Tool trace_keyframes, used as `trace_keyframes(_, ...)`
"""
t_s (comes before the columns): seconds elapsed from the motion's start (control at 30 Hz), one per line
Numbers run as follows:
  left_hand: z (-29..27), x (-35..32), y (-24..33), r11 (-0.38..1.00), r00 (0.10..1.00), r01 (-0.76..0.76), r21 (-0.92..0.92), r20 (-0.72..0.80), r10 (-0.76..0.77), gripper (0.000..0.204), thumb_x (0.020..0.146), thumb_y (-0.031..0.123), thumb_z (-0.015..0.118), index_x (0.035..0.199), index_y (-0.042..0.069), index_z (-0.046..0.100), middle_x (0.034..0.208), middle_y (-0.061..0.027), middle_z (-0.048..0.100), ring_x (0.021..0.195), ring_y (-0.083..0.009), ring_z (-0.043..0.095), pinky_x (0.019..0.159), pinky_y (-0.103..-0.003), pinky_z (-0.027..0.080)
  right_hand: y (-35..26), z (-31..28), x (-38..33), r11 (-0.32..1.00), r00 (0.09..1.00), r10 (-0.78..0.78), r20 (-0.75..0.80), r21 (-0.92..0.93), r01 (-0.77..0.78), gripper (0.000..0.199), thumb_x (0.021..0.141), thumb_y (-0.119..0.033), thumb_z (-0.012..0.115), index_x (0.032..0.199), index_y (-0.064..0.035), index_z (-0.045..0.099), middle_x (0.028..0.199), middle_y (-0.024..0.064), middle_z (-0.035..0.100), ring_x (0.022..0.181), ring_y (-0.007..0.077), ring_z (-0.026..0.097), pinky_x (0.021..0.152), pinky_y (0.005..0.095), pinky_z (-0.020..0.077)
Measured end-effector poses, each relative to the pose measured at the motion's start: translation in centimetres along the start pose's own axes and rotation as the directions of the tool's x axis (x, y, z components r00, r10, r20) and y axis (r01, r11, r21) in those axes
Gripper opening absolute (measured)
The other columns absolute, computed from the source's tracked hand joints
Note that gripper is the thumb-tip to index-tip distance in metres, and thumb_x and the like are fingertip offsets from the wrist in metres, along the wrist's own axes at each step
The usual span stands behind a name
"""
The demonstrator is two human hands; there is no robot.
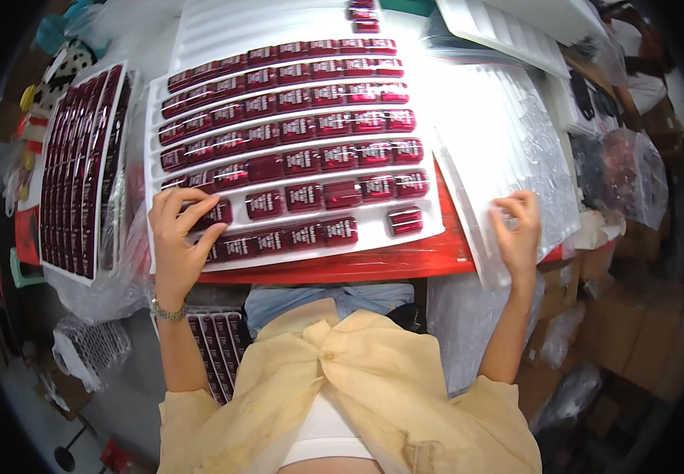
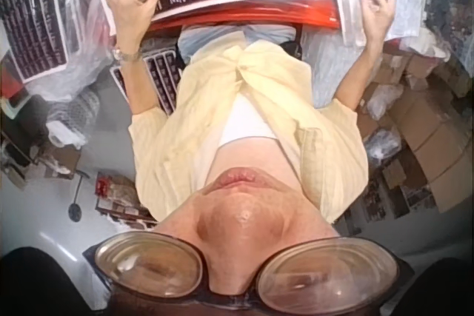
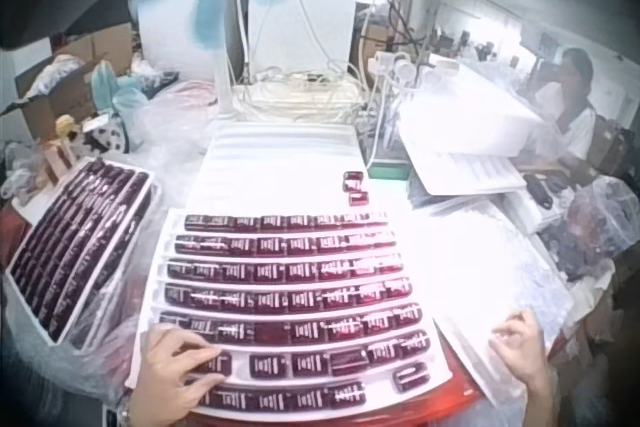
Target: The person places small red jars into a white foam tray one by one. They pick up each jar from a nearby pile and carefully position it into an empty slot in the tray, filling the rows sequentially.
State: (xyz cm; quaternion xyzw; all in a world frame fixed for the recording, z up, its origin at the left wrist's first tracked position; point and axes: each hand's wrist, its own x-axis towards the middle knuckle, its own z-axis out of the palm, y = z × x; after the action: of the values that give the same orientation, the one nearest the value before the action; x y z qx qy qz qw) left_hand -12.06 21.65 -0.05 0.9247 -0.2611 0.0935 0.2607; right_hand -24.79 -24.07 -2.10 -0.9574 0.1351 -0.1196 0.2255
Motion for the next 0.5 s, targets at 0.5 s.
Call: trace_keyframes(0.5, 1.2, -1.5, 3.2, 0.788, 0.993, -0.078, -0.610, -0.118, 0.007, 0.040, 0.066, 0.008, 0.080, 0.102, 0.004, 0.065, 0.100, -0.0104, 0.063, 0.090, -0.0269, 0.062, 0.077, -0.035, 0.050, -23.5, 6.7, 4.8, 0.755, 0.607, -0.498, 0.619, 0.654, -0.048, 0.015, 0.077, -0.005, 0.074, 0.078, -0.0004, 0.060, 0.070, 0.0002, 0.058, 0.060, 0.0040, 0.050, 0.053, 0.0214, 0.0396)
